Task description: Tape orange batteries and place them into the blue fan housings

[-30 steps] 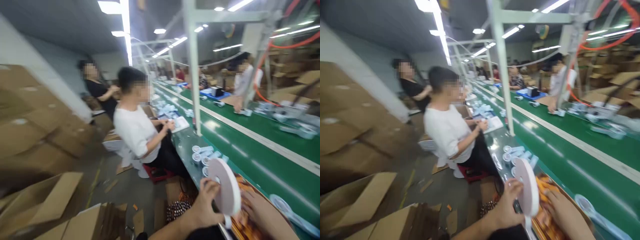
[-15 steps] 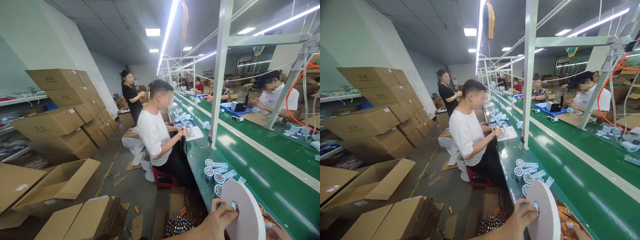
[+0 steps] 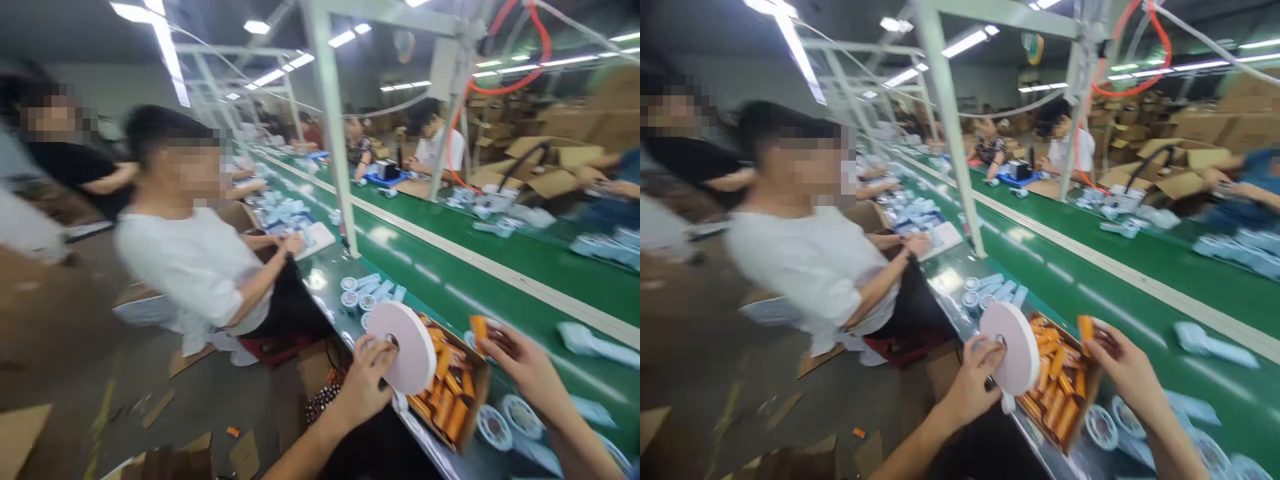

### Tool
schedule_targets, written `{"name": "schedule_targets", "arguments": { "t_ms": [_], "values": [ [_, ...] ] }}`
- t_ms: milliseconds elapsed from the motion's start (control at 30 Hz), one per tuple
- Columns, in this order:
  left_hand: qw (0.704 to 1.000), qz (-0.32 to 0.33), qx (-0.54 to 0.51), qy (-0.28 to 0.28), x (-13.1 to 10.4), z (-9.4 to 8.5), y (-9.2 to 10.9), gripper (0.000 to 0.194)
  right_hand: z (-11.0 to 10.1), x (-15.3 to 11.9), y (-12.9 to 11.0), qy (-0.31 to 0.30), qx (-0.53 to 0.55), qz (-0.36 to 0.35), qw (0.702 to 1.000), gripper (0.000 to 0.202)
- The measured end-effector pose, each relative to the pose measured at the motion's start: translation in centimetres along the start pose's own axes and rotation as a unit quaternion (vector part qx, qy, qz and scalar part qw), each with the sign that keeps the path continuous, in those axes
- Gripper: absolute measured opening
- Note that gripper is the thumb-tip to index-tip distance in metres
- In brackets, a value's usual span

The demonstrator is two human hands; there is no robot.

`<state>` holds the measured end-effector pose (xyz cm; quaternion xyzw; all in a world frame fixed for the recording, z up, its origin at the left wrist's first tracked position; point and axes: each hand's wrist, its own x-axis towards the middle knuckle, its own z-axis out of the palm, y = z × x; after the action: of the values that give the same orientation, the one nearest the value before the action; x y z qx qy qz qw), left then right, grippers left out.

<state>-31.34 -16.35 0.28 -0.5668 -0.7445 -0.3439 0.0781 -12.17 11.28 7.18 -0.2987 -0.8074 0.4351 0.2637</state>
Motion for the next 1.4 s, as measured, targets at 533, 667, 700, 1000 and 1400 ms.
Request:
{"name": "schedule_targets", "arguments": {
  "t_ms": [533, 667, 700, 1000, 1400],
  "values": [
    [0.970, 0.185, 0.133, -0.084, 0.3, -1.5, 0.0, 0.061, -0.7, -4.7, -8.2, -0.108, -0.170, -0.120, 0.972, 0.027],
    [0.947, 0.265, 0.146, -0.112, 1.5, -2.8, 0.3, 0.060, -1.5, -4.1, -9.1, -0.148, -0.195, -0.141, 0.959, 0.027],
    [0.940, 0.286, 0.148, -0.109, 2.0, -3.1, 0.3, 0.056, -1.7, -3.9, -9.3, -0.161, -0.202, -0.147, 0.955, 0.027],
    [0.905, 0.381, 0.151, -0.115, 4.4, -4.8, 0.8, 0.045, -2.3, -3.9, -9.8, -0.201, -0.246, -0.172, 0.932, 0.026],
    [0.865, 0.455, 0.127, -0.172, 7.3, -5.9, 0.9, 0.044, -3.0, -3.5, -8.3, -0.203, 0.021, 0.077, 0.976, 0.029]
  ]
}}
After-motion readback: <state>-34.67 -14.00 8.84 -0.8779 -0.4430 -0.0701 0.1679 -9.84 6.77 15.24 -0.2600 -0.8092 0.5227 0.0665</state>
